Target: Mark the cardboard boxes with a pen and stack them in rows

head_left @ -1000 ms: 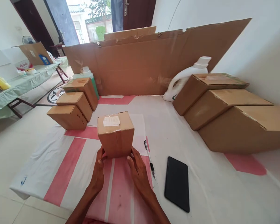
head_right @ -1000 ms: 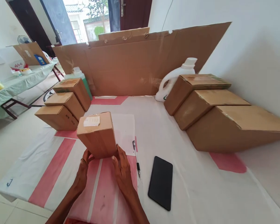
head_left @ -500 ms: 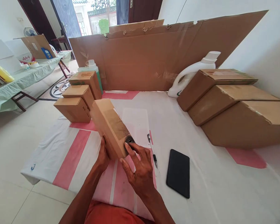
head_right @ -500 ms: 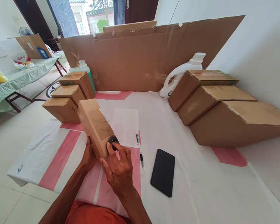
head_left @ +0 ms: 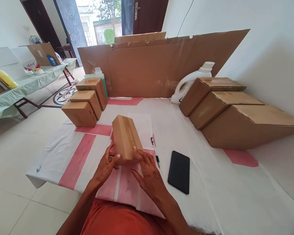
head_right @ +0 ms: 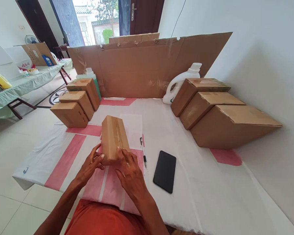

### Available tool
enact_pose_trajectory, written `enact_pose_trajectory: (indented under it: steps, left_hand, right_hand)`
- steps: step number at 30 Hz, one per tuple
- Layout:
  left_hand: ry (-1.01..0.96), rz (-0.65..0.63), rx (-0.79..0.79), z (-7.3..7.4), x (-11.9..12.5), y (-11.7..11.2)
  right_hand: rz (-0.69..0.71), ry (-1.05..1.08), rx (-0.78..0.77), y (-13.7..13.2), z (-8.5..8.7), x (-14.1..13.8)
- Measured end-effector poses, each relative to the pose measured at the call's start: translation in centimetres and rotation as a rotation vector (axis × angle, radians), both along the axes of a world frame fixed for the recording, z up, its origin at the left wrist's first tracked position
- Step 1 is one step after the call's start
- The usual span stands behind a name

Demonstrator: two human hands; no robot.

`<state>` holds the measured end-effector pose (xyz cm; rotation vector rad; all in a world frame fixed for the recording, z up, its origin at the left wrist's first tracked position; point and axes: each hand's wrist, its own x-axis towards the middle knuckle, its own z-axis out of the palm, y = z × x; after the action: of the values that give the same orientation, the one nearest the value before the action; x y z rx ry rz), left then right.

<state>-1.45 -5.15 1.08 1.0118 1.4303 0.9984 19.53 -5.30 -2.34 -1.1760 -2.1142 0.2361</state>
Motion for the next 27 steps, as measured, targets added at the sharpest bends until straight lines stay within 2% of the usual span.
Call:
enact_pose_trajectory:
  steps: [2,4,8,10,12,15,17,20,22,24,25,27]
  left_hand:
    - [0.008,-0.050,0.048,0.8,0.7,0.4]
    - [0.017,-0.095,0.087,1.0,1.6,0.9]
    - [0.033,-0.183,0.132,0.5,2.8,1.6]
    - [0.031,-0.227,0.151,0.4,2.7,1.7]
    - [0.134,-0.209,0.245,0.9,2.2,1.9]
    - [0.439,-0.126,0.525,2.6,1.1,2.1]
    - [0.560,-0.209,0.643,4.0,0.8,2.0]
    - [0.551,-0.455,0.635,5.9,1.3,1.1]
    - [0.469,-0.575,0.592,6.8,2.1,0.0]
    - [0.380,-0.623,0.537,7.3,2.6,-0.9]
    - [0.347,-0.618,0.508,7.4,2.8,-1.1]
    - [0.289,-0.572,0.455,7.0,2.7,-1.1]
  right_hand:
    - [-0.020,-0.048,0.001,0.6,-0.4,-0.6]
    - [-0.111,-0.063,0.058,1.5,-1.2,-1.3]
    - [-0.306,-0.009,0.191,3.8,-2.9,-1.7]
    - [-0.316,0.075,0.147,4.6,-2.7,-0.9]
    - [-0.288,0.194,-0.017,5.0,-1.0,0.7]
    - [-0.199,0.304,-0.412,4.8,3.8,3.9]
    - [-0.137,0.308,-0.612,4.6,7.3,5.6]
    - [-0.018,0.333,-0.789,4.9,10.9,7.0]
    - [0.088,0.300,-0.837,5.3,11.8,7.2]
    - [0.178,0.282,-0.791,5.6,11.9,7.0]
    - [0.185,0.312,-0.735,5.7,11.8,6.8]
    - [0.105,0.431,-0.597,5.8,11.3,6.4]
